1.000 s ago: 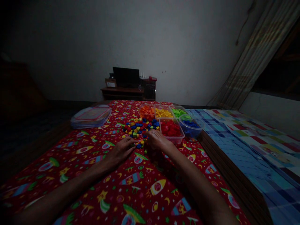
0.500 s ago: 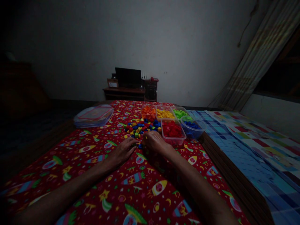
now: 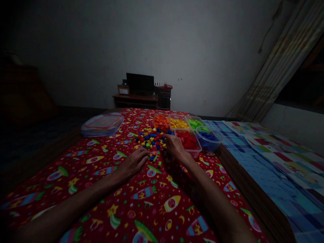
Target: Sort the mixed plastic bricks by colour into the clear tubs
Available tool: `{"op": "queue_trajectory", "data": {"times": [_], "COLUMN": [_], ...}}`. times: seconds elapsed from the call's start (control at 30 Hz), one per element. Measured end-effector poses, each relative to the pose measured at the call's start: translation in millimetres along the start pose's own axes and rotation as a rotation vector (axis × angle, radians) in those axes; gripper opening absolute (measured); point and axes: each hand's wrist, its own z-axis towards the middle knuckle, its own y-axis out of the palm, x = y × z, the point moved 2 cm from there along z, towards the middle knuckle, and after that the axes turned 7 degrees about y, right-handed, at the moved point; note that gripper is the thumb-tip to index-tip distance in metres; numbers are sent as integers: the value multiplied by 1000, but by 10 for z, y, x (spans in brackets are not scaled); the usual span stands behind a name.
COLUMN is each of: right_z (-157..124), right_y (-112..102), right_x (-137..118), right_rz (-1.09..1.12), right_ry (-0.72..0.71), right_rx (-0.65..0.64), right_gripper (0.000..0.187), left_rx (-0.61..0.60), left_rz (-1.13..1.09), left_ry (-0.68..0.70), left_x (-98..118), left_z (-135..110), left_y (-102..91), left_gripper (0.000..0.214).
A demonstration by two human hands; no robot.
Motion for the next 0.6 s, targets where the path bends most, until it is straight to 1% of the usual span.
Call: {"op": "queue_trajectory", "data": {"times": [0.07, 0.13, 0.23, 0.3, 0.37, 0.43, 0.47, 0.53, 0.6], "right_z": [9, -1, -24, -20, 10, 53, 77, 120, 161], "right_y": [53, 130, 222, 257, 282, 299, 299, 286, 261], "right_x": [24, 12, -42, -81, -107, -118, -120, -122, -134], "right_rz": [-69, -129, -233, -308, -364, -373, -353, -255, -80], "right_ry": [-2, -40, -111, -139, -138, -128, -120, -99, -71], "right_rx": [-33, -92, -138, -169, -232, -278, -266, -187, -113], "right_gripper": [28, 27, 24, 23, 24, 23, 23, 22, 20], "left_rx": [12, 16, -30, -115, -181, -180, -159, -105, -34], "left_rz": [12, 56, 160, 227, 281, 298, 291, 247, 173], "left_ry": [21, 40, 68, 85, 89, 80, 72, 48, 0], "left_x": [-28, -85, -193, -251, -286, -304, -312, -335, -372], "left_z": [34, 110, 286, 398, 468, 487, 482, 460, 447], "left_y": [-37, -88, -134, -108, -53, -2, 14, 25, 7], "left_gripper": [23, 23, 19, 17, 16, 15, 14, 13, 13]}}
